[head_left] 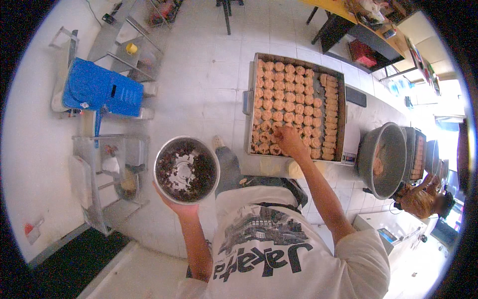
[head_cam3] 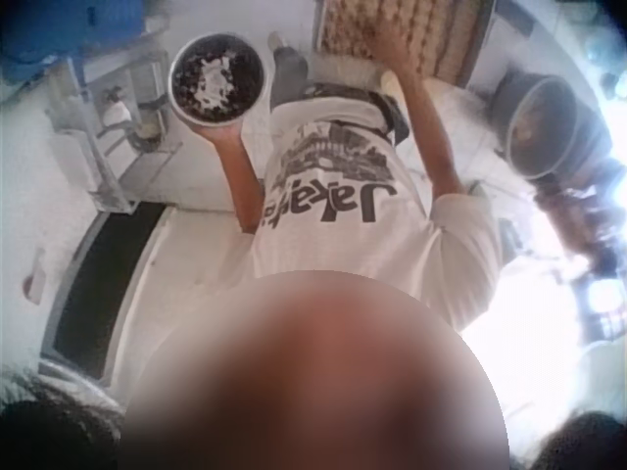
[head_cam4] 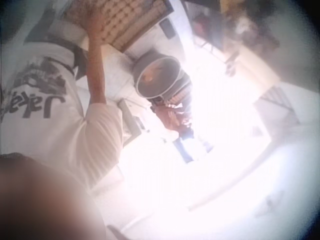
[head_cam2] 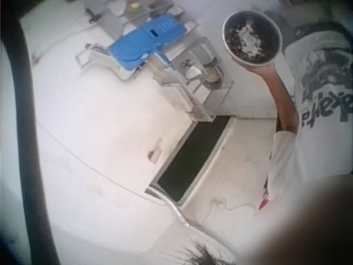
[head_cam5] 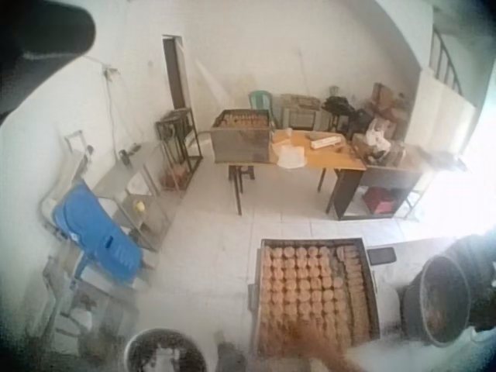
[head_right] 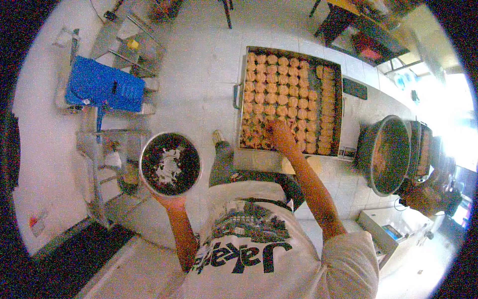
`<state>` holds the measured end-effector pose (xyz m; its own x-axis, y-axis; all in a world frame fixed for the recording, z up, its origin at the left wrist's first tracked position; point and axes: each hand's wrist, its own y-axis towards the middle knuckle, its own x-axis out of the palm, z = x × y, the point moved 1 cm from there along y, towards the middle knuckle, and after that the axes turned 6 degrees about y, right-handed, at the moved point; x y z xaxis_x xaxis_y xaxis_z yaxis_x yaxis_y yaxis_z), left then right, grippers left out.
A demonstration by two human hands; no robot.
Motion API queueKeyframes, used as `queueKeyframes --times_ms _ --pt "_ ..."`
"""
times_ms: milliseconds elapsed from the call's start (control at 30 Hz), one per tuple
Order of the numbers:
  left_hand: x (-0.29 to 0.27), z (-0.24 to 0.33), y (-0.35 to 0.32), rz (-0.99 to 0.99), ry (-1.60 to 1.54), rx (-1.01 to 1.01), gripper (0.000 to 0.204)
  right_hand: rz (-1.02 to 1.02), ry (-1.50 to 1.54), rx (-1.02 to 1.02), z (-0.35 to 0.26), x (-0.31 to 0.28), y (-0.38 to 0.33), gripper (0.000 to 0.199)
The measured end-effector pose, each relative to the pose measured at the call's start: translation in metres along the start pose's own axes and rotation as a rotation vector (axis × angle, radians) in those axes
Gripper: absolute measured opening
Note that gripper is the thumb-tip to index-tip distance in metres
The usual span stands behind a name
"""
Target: The person assembles dumplings by placing meat filling onto dough wrappers, folding them, and arranging them on a tray. They then add toppings to the dumplings from separate bowls.
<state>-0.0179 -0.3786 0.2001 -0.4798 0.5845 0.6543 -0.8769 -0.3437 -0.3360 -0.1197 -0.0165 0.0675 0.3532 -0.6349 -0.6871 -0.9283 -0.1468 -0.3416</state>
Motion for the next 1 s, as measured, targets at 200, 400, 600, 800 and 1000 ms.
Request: queueKeyframes --times_ms 200,400,600,800,1000 --pt "0.000 0.005 -0.003 0.070 -0.005 -0.036 0.070 0.044 -0.144 0.030 -0.013 0.004 -0.006 0.017" --pt "0.012 0.011 -0.004 0.018 -0.089 -0.043 0.063 0.053 -0.105 0.085 -0.014 0.001 -0.005 0.016" --pt "-0.002 0.011 -0.001 0.050 -0.077 -0.053 0.063 0.111 -0.007 -0.122 -0.011 -0.008 -0.013 0.016" --pt "0.004 0.015 0.000 -0.030 -0.074 -0.034 0.063 0.078 -0.045 -0.048 -0.007 -0.003 -0.009 0.020" --pt "0.002 0.017 0.001 0.020 -0.081 -0.018 0.062 0.105 -0.095 -0.095 -0.008 -0.006 -0.010 0.023"
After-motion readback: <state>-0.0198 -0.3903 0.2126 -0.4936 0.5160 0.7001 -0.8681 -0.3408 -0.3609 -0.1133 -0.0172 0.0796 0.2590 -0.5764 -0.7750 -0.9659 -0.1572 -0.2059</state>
